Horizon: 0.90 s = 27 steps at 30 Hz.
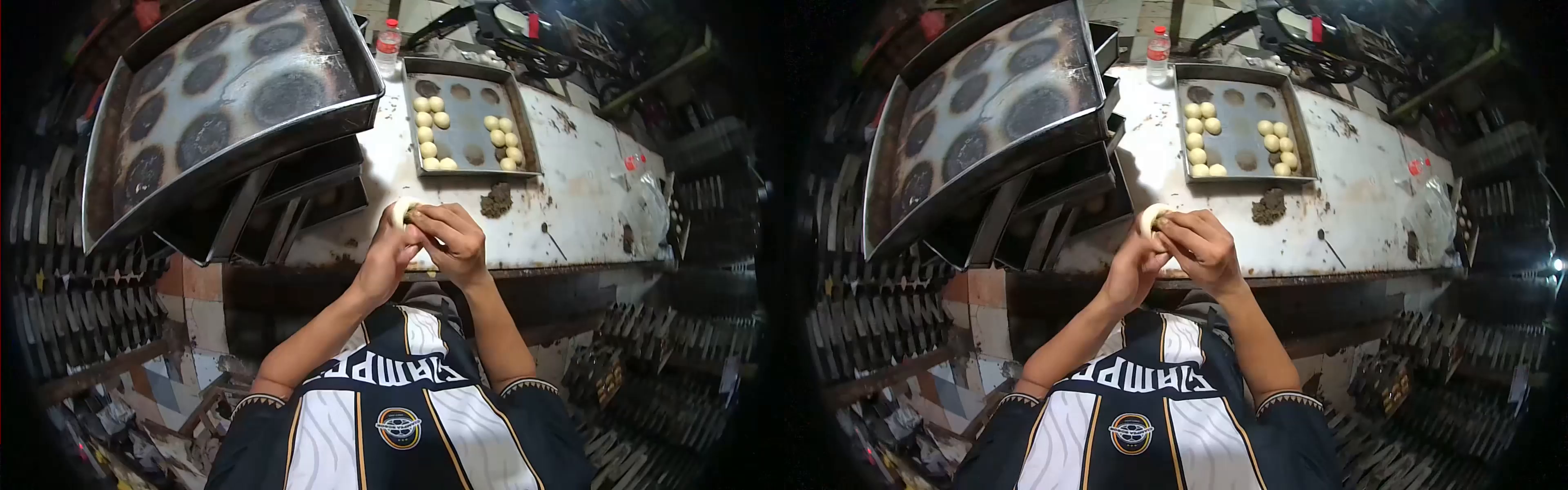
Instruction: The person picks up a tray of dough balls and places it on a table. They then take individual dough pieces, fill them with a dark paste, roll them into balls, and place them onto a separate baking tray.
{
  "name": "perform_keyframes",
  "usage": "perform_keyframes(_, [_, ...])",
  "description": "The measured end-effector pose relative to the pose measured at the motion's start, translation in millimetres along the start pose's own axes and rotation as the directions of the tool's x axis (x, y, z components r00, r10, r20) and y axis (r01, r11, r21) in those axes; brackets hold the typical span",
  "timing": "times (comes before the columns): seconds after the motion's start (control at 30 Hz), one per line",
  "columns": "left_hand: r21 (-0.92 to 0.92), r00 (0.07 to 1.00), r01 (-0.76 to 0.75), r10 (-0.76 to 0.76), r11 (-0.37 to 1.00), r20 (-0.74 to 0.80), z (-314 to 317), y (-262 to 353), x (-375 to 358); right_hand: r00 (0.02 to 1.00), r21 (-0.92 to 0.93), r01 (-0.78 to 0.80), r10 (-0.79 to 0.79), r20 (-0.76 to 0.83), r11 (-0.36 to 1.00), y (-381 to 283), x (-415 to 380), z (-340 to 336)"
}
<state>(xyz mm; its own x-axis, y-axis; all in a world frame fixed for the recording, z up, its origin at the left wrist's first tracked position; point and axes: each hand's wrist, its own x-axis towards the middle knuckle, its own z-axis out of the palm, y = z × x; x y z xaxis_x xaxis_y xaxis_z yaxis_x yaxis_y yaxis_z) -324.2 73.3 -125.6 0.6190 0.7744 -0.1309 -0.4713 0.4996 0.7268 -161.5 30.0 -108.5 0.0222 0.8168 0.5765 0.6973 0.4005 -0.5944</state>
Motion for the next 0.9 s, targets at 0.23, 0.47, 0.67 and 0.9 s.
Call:
perform_keyframes(0.23, [0.275, 0.927, 0.210, -0.280, 0.938, 0.249, -14.9, 46.2, -5.4, 0.955, -0.129, 0.007, 0.032, 0.294, 0.992, -41.0, 11.5, -41.8])
perform_keyframes(0.47, [0.643, 0.768, -0.638, 0.415, 0.424, 0.488, 17.9, 60.9, 2.3, 0.829, 0.776, -0.398, 0.554, 0.076, 0.489, -57.4, -8.7, -22.1])
perform_keyframes(0.67, [0.652, 0.688, -0.687, 0.577, 0.322, 0.440, 45.1, 50.2, 1.0, 0.985, 0.544, -0.069, 0.142, -0.094, 0.837, -56.1, 12.7, -71.8])
perform_keyframes(0.9, [0.259, 0.971, -0.166, 0.113, 0.951, 0.209, 70.5, 34.3, 15.6, 0.977, -0.023, 0.101, -0.103, -0.189, 0.995, -34.0, 3.5, -69.3])
